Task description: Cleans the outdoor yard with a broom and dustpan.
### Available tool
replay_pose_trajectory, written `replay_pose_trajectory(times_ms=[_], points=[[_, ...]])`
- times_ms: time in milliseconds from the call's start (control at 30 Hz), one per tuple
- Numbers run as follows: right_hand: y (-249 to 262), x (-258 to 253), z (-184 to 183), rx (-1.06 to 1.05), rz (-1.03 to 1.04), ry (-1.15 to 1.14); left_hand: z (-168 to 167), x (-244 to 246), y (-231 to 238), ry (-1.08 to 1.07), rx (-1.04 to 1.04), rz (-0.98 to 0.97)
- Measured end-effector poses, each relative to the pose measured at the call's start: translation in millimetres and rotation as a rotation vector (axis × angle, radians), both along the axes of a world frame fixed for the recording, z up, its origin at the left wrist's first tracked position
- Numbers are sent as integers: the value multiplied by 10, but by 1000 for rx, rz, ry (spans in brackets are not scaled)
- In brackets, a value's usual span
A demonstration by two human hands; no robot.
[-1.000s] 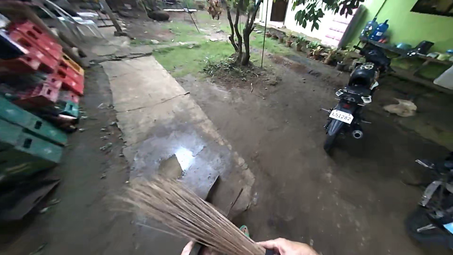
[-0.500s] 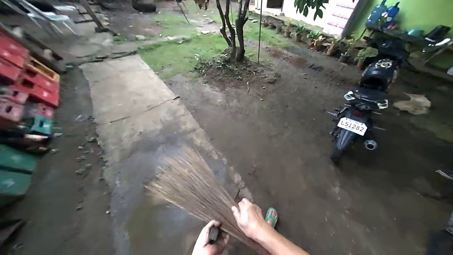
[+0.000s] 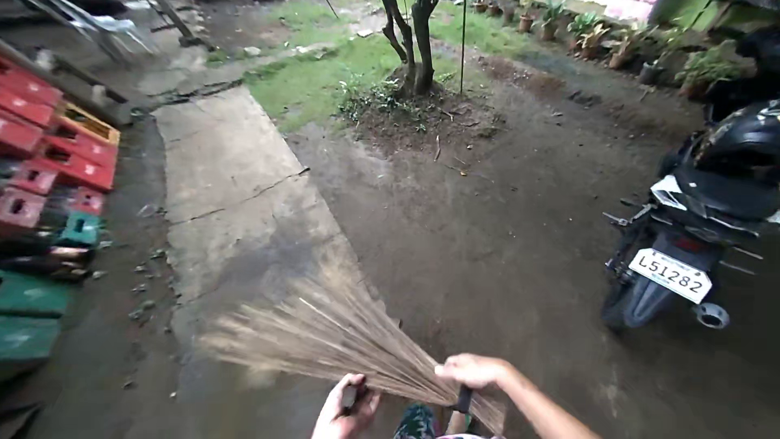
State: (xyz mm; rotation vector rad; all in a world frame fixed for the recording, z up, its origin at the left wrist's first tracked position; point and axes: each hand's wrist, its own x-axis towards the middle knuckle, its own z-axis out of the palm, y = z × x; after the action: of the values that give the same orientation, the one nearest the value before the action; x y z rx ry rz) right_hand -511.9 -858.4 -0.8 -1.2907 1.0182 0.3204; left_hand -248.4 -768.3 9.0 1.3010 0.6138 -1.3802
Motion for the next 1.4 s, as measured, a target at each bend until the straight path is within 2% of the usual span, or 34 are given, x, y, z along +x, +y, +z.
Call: replay_pose_trajectory(times_ms=[133, 267, 400, 500, 633, 800, 967, 1167, 1267, 1400], points=[[-536, -365, -246, 71, 170, -163, -117, 121, -531, 31, -27, -57], [-1369, -423, -512, 180, 223, -171, -283, -33, -1388, 66, -16, -45], [-2460, -519, -630, 215, 154, -167, -449, -91, -2516, 67, 60, -51], [-3225, -587, -548, 228, 108, -101, -505, -92, -3297, 130, 145, -23], [-4180, -716, -424, 305, -106, -4, -470, -35, -4246, 310, 134, 40], [-5278, -1028, -588, 123, -348, 234, -601, -87, -5330, 420, 91, -6], [-6726, -1499, -752, 14, -368, 487, -705, -375, -6646, 459, 106, -27], [-8905, -2167, -1359, -46, -513, 491, -1021, -907, -8378, 512, 39, 50], [-9986, -2253, -1601, -92, -586, 522, -1045, -1251, -9264, 463, 73, 42], [-11164, -2192, -1872, -138, -630, 565, -1125, -1576, -10215, 432, 94, -4]])
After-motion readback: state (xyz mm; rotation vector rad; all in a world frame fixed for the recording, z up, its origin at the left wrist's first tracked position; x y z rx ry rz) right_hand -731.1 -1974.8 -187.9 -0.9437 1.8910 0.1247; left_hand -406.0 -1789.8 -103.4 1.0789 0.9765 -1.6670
